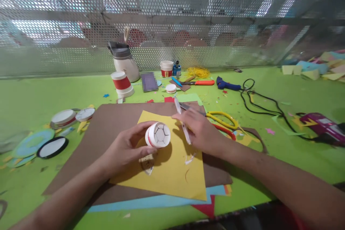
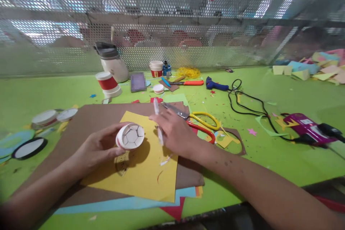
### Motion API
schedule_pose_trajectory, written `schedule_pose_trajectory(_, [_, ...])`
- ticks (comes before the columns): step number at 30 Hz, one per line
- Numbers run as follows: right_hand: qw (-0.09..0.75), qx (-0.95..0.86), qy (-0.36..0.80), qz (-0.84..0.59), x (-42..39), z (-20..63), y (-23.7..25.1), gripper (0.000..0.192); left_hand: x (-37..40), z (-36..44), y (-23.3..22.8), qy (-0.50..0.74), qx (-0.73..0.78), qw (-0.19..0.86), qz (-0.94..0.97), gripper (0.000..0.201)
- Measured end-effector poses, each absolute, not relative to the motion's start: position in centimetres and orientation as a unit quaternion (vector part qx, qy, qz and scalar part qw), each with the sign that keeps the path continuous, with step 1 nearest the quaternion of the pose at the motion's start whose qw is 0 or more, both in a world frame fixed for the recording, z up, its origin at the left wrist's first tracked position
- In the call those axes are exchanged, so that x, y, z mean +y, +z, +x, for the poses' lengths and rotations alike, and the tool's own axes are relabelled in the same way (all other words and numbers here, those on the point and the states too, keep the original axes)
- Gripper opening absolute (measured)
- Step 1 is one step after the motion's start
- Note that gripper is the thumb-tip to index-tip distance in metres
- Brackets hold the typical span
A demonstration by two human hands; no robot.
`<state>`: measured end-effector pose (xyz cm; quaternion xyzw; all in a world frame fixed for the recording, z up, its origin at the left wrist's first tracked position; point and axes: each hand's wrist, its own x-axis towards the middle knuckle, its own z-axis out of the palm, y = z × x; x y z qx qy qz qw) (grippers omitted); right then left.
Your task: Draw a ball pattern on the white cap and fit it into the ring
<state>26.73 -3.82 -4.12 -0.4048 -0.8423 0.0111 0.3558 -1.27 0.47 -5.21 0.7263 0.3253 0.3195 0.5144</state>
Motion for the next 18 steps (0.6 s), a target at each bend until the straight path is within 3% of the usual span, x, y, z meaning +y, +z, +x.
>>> schedule_pose_trajectory(3, [0.201, -0.877, -0.049, -0.433, -3.0, 27.2, -4.8, 0.035, 0.9, -1.6, -5.2, 0.307, 0.315, 0.52, 0.733, 0.07])
schedule_pose_trajectory(6, [0.142, -0.873, -0.062, -0.462, -2.7, 27.3, -5.2, 0.034, 1.0, -1.6, -5.0, 0.287, 0.308, 0.54, 0.729, 0.07])
schedule_pose_trajectory(8, [0.179, -0.865, -0.04, -0.466, -2.9, 27.3, -4.9, 0.036, 1.0, -1.6, -4.9, 0.28, 0.298, 0.551, 0.727, 0.07])
schedule_pose_trajectory(12, [0.342, -0.847, 0.098, -0.395, -4.2, 26.7, -2.4, 0.046, 0.8, -1.4, -4.5, 0.27, 0.289, 0.569, 0.721, 0.08])
schedule_pose_trajectory(16, [0.348, -0.877, 0.163, -0.287, -5.7, 25.1, -0.6, 0.073, 0.7, -1.0, -4.0, 0.268, 0.267, 0.58, 0.722, 0.085])
schedule_pose_trajectory(18, [0.356, -0.882, 0.128, -0.281, -5.9, 24.4, -1.0, 0.069, 0.6, -0.8, -3.9, 0.269, 0.246, 0.572, 0.735, 0.08])
